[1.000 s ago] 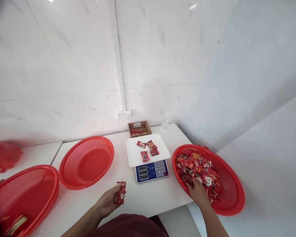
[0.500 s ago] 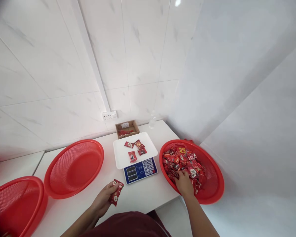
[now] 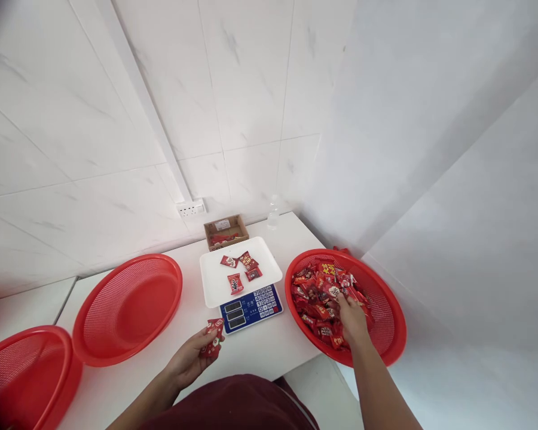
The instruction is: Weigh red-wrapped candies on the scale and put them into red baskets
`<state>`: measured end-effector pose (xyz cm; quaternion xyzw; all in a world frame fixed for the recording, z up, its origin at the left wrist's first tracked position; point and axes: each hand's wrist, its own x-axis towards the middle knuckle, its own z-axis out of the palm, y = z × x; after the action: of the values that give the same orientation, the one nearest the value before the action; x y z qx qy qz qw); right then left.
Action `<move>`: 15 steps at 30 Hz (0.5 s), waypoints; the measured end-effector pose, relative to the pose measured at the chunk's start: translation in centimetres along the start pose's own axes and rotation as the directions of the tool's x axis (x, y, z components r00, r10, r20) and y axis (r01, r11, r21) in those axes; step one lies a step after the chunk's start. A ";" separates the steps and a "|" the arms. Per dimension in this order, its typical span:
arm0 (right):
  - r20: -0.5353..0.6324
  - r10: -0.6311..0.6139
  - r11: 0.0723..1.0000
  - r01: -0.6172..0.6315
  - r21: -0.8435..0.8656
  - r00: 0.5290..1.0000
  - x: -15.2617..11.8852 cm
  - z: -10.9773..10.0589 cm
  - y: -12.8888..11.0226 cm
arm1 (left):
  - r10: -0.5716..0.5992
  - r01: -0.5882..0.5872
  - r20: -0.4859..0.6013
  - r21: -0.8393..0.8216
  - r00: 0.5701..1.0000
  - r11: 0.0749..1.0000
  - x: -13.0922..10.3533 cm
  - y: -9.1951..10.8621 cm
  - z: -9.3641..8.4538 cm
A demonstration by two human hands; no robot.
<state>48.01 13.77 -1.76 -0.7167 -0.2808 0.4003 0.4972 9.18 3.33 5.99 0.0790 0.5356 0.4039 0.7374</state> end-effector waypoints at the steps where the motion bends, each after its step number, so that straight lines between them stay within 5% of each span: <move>1: 0.013 0.057 0.992 -0.058 0.109 0.998 0.1 0.0 -0.5 | 0.006 -0.006 0.019 0.007 1.000 1.000 0.0 0.0 0.1; 5: 0.141 0.090 0.973 -0.118 0.199 0.986 0.1 0.4 -2.3 | -0.022 0.021 0.026 0.029 0.999 0.999 0.2 0.2 0.3; 8: 0.241 0.027 0.986 0.013 -0.165 0.970 -0.3 1.1 -2.4 | -0.028 0.027 0.018 0.058 0.999 0.998 0.3 0.2 0.1; 11: 0.393 -0.026 0.786 0.261 -0.560 0.919 -1.2 2.5 -1.3 | -0.010 0.010 0.006 0.077 1.000 0.997 0.4 0.1 -0.1; 15: 0.489 -0.042 0.472 0.448 -0.759 0.872 -2.4 4.2 0.0 | 0.029 -0.027 -0.040 0.065 0.999 0.998 0.5 -0.1 -0.1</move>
<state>43.15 13.90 -1.86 -0.7177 -0.6390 0.2699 0.0622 9.22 3.60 5.55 0.1020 0.5624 0.3982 0.7175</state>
